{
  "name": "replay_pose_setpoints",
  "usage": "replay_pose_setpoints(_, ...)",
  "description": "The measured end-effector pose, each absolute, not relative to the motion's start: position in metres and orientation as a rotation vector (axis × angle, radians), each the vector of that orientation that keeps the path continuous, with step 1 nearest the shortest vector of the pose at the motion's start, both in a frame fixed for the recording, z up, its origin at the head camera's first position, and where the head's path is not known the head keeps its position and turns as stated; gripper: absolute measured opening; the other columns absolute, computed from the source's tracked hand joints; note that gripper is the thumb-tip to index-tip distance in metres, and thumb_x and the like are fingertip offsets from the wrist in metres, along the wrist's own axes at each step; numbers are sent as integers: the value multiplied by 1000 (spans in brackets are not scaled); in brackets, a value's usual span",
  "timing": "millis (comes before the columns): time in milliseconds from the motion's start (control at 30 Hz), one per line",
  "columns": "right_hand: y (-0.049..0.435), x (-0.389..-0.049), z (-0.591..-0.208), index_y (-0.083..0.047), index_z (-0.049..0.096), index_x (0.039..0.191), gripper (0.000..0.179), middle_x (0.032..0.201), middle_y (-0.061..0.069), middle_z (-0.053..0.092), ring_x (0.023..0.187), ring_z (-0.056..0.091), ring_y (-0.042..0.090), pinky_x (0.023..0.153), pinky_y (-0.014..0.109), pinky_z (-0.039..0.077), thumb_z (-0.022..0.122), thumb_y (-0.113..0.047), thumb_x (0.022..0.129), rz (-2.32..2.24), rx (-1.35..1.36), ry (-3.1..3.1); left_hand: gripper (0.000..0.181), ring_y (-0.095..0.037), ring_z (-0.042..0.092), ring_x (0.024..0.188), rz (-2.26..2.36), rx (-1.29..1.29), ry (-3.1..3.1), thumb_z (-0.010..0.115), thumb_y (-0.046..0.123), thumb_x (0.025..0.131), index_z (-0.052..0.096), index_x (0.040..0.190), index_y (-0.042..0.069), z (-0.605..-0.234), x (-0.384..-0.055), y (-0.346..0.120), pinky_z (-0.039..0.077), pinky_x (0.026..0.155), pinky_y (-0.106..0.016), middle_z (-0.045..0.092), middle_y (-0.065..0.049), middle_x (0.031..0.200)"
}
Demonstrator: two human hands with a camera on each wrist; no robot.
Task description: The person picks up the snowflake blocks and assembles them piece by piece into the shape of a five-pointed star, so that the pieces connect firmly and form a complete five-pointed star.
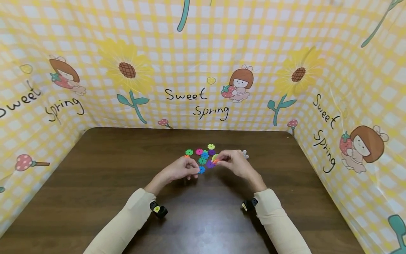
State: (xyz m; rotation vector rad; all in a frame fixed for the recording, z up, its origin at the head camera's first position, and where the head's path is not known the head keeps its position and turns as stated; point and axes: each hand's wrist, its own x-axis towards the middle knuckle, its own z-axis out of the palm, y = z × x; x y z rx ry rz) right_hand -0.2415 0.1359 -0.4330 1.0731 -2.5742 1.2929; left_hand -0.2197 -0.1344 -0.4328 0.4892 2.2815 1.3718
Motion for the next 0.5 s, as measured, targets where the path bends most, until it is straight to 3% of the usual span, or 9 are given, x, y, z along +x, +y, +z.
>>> replay_pose_setpoints(267,170,-251,-433,-9,75,96,6,91,0,73,82,66,13,73,30,56,74,-8,90,1169,864,-2650,6,-17,58,67,1023,495,2653,71,14,94,70,99,10,-439,-225,-151,49,64,-32,66,-2,79)
replay_pose_setpoints(367,184,-253,-436,-8,75,95,5,91,0,73,82,67,13,74,30,55,74,-9,90,1128,809,-2692,9,-16,56,71,900,486,2775,73,15,93,69,101,12,-442,-229,-157,47,66,-33,63,1,82)
replay_pose_setpoints(500,201,-253,-441,-6,74,93,5,89,0,73,81,67,14,73,30,55,75,-8,89,1096,770,-2726,20,-22,56,86,841,445,2851,74,16,92,67,109,10,-446,-234,-166,48,77,-41,61,-5,94)
